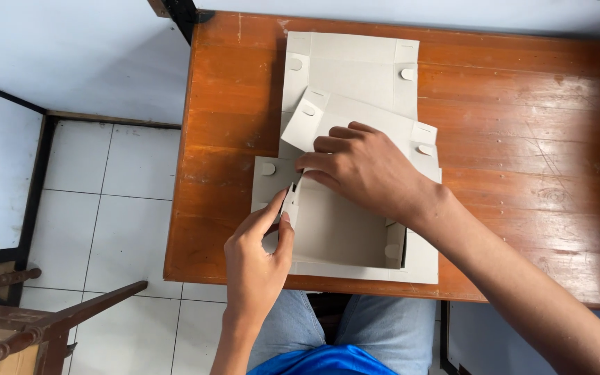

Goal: Assembling a cardboard gift box by folding pre-cut flaps and inserting a smaller product box inside.

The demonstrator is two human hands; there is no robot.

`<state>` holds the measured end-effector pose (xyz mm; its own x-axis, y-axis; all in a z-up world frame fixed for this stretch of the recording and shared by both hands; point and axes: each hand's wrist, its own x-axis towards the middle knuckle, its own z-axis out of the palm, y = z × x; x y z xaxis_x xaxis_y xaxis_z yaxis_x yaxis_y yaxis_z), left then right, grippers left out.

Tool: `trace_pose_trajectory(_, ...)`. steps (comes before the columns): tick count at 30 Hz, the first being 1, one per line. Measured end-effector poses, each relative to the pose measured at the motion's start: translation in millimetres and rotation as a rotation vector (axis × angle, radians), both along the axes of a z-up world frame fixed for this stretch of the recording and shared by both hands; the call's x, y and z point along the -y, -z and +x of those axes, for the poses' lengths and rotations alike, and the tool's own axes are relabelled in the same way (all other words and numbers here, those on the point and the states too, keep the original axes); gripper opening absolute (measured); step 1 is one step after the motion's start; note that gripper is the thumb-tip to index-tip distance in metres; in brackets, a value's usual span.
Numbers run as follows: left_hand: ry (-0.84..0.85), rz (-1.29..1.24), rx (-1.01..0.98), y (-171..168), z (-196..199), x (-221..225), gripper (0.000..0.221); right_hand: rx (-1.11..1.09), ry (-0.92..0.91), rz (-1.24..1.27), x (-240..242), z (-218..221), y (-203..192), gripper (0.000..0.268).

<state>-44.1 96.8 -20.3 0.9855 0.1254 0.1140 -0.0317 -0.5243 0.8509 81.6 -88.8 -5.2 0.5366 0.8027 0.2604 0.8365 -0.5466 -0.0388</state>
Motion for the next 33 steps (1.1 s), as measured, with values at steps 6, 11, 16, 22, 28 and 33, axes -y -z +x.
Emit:
trace_pose_trajectory(6, -0.033, 0.003, 0.028, 7, -1, -1, 0.039, 0.018, -0.032, 0.033, 7, 7, -1, 0.008)
trace_pose_trajectory(11, -0.025, 0.032, 0.038, 3, 2, 2, 0.036, 0.055, -0.082, -0.015, 3, -2, -11, 0.007)
trace_pose_trajectory(16, -0.009, 0.001, 0.067, -4, 6, 5, 0.034, 0.034, -0.134, 0.002, -7, -23, -21, 0.008)
trace_pose_trajectory(22, 0.031, -0.190, -0.043, -10, 9, -1, 0.036, 0.049, -0.021, 0.017, -13, -64, -17, 0.007)
trace_pose_trajectory(28, -0.003, -0.278, -0.150, -7, 12, -4, 0.040, -0.312, 0.179, 0.123, -18, -106, -8, 0.062)
trace_pose_trajectory(33, 0.019, -0.222, -0.081, -9, 16, -4, 0.033, -0.528, 0.254, 0.239, -26, -124, -9, 0.065)
